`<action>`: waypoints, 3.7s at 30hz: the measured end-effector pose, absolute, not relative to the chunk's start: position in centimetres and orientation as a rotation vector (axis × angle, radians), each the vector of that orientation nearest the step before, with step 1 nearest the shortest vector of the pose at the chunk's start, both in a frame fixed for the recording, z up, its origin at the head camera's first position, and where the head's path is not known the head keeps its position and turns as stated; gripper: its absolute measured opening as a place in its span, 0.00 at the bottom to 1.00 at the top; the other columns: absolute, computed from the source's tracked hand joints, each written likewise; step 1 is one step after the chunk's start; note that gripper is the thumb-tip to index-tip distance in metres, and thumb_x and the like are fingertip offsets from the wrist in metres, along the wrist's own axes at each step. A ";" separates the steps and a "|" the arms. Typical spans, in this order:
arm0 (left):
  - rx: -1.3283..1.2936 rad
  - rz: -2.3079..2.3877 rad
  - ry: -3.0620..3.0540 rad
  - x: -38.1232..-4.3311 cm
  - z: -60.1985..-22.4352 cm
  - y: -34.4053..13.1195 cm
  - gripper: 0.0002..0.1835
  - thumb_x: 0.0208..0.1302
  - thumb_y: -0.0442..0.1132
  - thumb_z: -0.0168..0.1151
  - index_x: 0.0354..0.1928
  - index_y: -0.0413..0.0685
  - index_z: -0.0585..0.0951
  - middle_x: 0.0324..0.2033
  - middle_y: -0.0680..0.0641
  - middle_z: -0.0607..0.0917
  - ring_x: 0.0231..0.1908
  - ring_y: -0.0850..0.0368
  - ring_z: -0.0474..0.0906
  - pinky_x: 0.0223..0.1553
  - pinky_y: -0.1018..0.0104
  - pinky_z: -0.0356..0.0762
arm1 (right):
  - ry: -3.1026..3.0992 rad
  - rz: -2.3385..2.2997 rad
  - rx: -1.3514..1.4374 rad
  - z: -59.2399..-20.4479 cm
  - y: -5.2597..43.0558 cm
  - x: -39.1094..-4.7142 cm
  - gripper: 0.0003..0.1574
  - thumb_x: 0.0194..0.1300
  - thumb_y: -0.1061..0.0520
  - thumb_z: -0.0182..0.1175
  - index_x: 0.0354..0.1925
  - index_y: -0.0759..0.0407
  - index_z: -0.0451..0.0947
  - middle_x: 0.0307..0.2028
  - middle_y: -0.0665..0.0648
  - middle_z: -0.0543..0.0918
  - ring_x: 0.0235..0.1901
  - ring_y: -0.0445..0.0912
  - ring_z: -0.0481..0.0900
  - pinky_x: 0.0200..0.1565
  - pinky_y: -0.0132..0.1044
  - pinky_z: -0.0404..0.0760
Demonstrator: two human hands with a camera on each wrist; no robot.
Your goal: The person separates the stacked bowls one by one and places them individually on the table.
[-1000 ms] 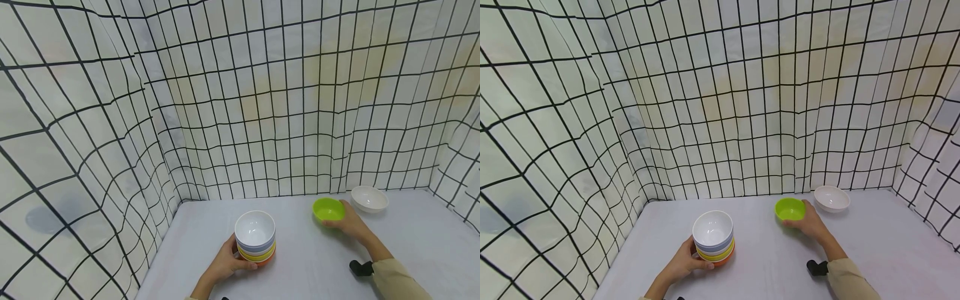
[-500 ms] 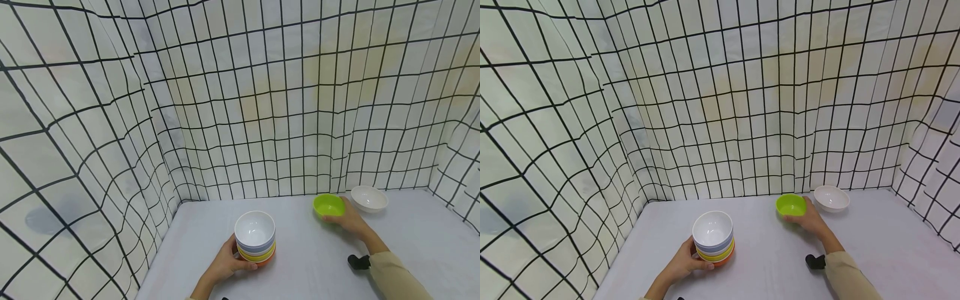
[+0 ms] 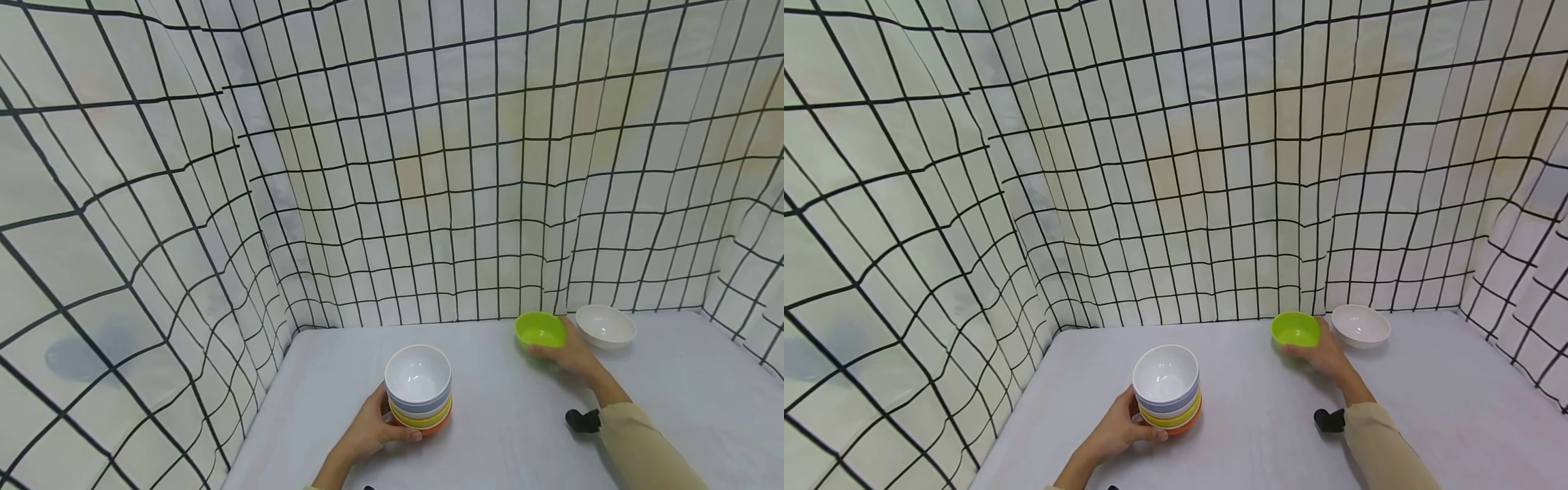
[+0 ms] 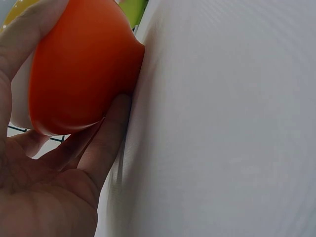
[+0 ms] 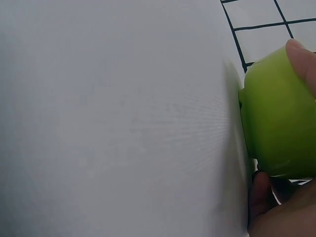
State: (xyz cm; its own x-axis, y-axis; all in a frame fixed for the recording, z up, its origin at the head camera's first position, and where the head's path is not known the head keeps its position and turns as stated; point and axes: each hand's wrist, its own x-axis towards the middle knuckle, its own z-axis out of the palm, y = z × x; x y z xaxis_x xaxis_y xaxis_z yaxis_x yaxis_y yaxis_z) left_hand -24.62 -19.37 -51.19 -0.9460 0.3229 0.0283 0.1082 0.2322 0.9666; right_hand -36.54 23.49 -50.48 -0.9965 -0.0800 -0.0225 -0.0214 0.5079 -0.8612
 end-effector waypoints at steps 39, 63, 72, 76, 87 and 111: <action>0.392 1.771 2.344 -24.7 -51.0 -19.2 0.56 0.43 0.45 0.86 0.75 0.62 0.64 0.68 0.53 0.77 0.69 0.48 0.72 0.75 0.38 0.62 | 2.651 -1.580 -0.021 -51.1 24.3 -37.2 0.81 0.58 0.40 0.75 0.80 0.66 0.27 0.76 0.77 0.47 0.74 0.72 0.51 0.75 0.72 0.50; 0.361 1.766 2.344 -24.7 -51.2 -19.2 0.57 0.42 0.46 0.86 0.75 0.61 0.64 0.67 0.51 0.77 0.68 0.47 0.73 0.74 0.39 0.66 | 2.607 -1.415 0.263 -47.6 22.5 -32.2 0.79 0.64 0.38 0.67 0.75 0.78 0.22 0.74 0.87 0.35 0.73 0.80 0.43 0.74 0.72 0.52; 0.383 1.786 2.335 -24.6 -51.1 -19.3 0.55 0.44 0.43 0.86 0.75 0.58 0.64 0.67 0.48 0.77 0.68 0.45 0.74 0.71 0.43 0.71 | 2.694 -1.473 0.001 -44.2 16.4 -29.6 0.58 0.67 0.42 0.66 0.72 0.76 0.48 0.67 0.76 0.60 0.64 0.68 0.67 0.63 0.62 0.77; 0.378 1.787 2.329 -24.5 -51.0 -19.3 0.56 0.44 0.44 0.86 0.76 0.60 0.63 0.68 0.49 0.77 0.68 0.45 0.74 0.72 0.42 0.70 | 2.677 -1.488 -0.240 -43.4 13.4 -28.7 0.50 0.65 0.40 0.69 0.71 0.64 0.60 0.66 0.66 0.70 0.63 0.61 0.74 0.60 0.54 0.83; 0.395 1.780 2.329 -24.5 -50.8 -19.1 0.55 0.47 0.43 0.85 0.76 0.60 0.63 0.67 0.49 0.77 0.68 0.46 0.74 0.71 0.40 0.70 | 2.458 -1.400 -0.803 -42.7 8.1 -27.3 0.47 0.64 0.41 0.69 0.73 0.53 0.62 0.68 0.58 0.69 0.64 0.57 0.73 0.62 0.57 0.81; 0.401 1.759 2.346 -24.6 -51.1 -19.3 0.54 0.46 0.45 0.85 0.75 0.63 0.64 0.68 0.51 0.75 0.68 0.46 0.73 0.72 0.42 0.70 | 2.449 -1.444 -0.842 -44.2 4.7 -27.8 0.68 0.49 0.38 0.79 0.77 0.58 0.55 0.66 0.60 0.69 0.62 0.53 0.75 0.59 0.53 0.84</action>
State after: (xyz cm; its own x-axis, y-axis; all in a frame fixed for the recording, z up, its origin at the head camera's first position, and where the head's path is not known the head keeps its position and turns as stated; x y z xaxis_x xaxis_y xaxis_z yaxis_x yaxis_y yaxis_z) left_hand -24.59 -19.31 -51.13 -0.9471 0.3205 0.0166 0.1058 0.2630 0.9590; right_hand -27.82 4.74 -44.22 -0.8245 -0.5508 0.1296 -0.3800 0.3693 -0.8480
